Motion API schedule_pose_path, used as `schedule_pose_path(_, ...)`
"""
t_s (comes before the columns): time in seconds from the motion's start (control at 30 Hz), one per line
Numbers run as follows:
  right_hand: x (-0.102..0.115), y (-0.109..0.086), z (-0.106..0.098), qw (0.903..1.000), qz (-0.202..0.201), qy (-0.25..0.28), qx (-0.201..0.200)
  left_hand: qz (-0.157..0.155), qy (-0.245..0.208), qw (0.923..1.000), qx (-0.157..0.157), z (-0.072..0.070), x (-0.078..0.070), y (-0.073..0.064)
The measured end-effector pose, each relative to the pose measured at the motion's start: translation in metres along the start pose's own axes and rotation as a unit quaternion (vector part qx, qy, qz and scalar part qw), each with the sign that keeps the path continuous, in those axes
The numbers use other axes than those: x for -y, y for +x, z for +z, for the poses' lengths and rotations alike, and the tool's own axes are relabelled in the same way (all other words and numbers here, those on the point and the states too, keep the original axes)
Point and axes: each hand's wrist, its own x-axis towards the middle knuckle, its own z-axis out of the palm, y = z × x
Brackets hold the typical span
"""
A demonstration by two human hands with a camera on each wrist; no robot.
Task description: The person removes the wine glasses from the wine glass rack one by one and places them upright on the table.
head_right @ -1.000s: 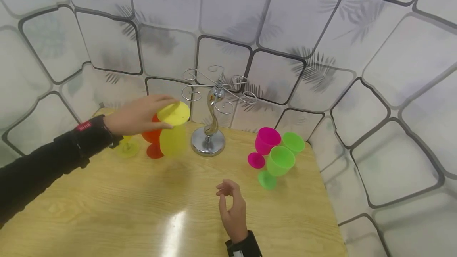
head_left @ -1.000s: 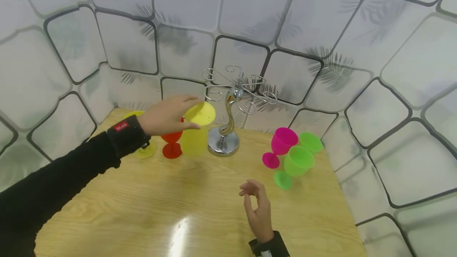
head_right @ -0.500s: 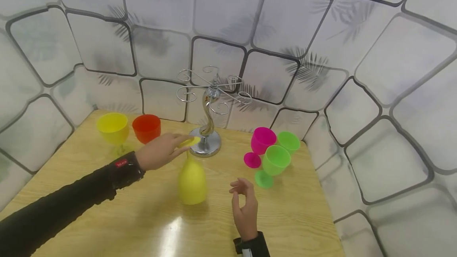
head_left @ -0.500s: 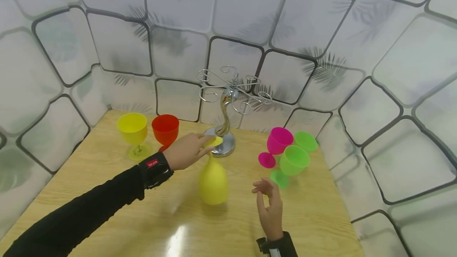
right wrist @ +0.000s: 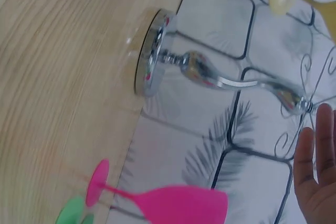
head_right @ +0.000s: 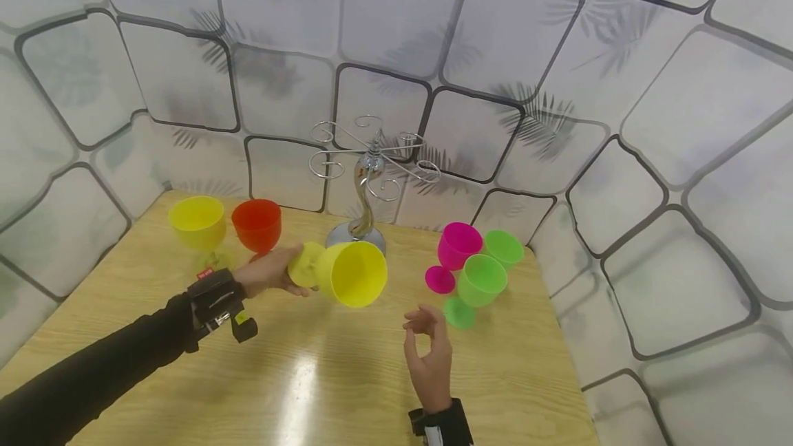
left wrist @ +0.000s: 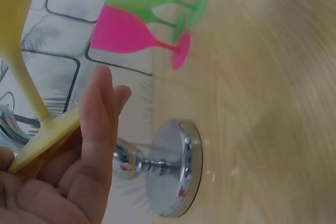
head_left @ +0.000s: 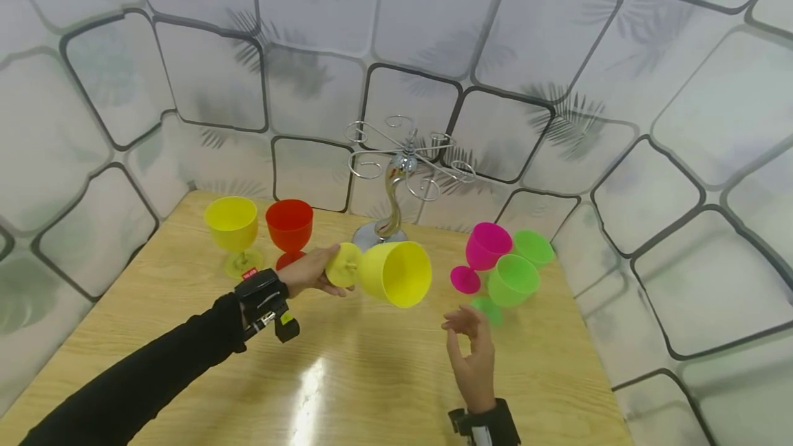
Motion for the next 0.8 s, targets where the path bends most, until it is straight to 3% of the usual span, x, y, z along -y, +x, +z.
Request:
schedule_pose_path(0.2, 0.012, 0.017, 0.026, 0.9910, 0.037, 0.102, 0.078, -0.013, -0.007, 0.9999, 0.004, 0.012, 0.004, 0.002)
schedule_pose_path(0.37, 0.020, 0.023, 0.037, 0.9838, -0.035, 0.161, 0.071, 0.020, 0.022, 0.9992, 0.025, 0.021, 0.012, 0.006)
schedule_pose_path(0.47, 0.022, 0.024, 0.038, 0.9821, -0.063, 0.164, 0.068, 0.042, 0.070, 0.9967, 0.007, 0.024, 0.015, 0.006)
schedule_pose_path(0.53, 0.022, 0.024, 0.037, 0.9826, -0.063, 0.161, 0.069, 0.054, 0.149, 0.9868, -0.032, 0.028, 0.016, 0.004)
schedule_pose_path(0.57, 0.022, 0.023, 0.036, 0.9831, -0.060, 0.158, 0.071, 0.063, 0.210, 0.9741, -0.055, 0.029, 0.016, 0.003)
schedule_pose_path(0.6, 0.022, 0.023, 0.035, 0.9841, -0.053, 0.153, 0.072, 0.077, 0.280, 0.9536, -0.079, 0.031, 0.016, 0.001)
schedule_pose_path(0.63, 0.022, 0.022, 0.034, 0.9853, -0.047, 0.147, 0.074, 0.096, 0.352, 0.9250, -0.105, 0.033, 0.017, 0.000)
schedule_pose_path(0.7, 0.022, 0.021, 0.033, 0.9875, -0.035, 0.132, 0.079, 0.148, 0.472, 0.8552, -0.154, 0.038, 0.017, -0.004)
schedule_pose_path(0.77, 0.021, 0.020, 0.032, 0.9898, -0.025, 0.113, 0.083, 0.215, 0.552, 0.7828, -0.192, 0.043, 0.017, -0.008)
schedule_pose_path(0.8, 0.020, 0.019, 0.032, 0.9908, -0.017, 0.104, 0.085, 0.252, 0.574, 0.7514, -0.208, 0.045, 0.016, -0.010)
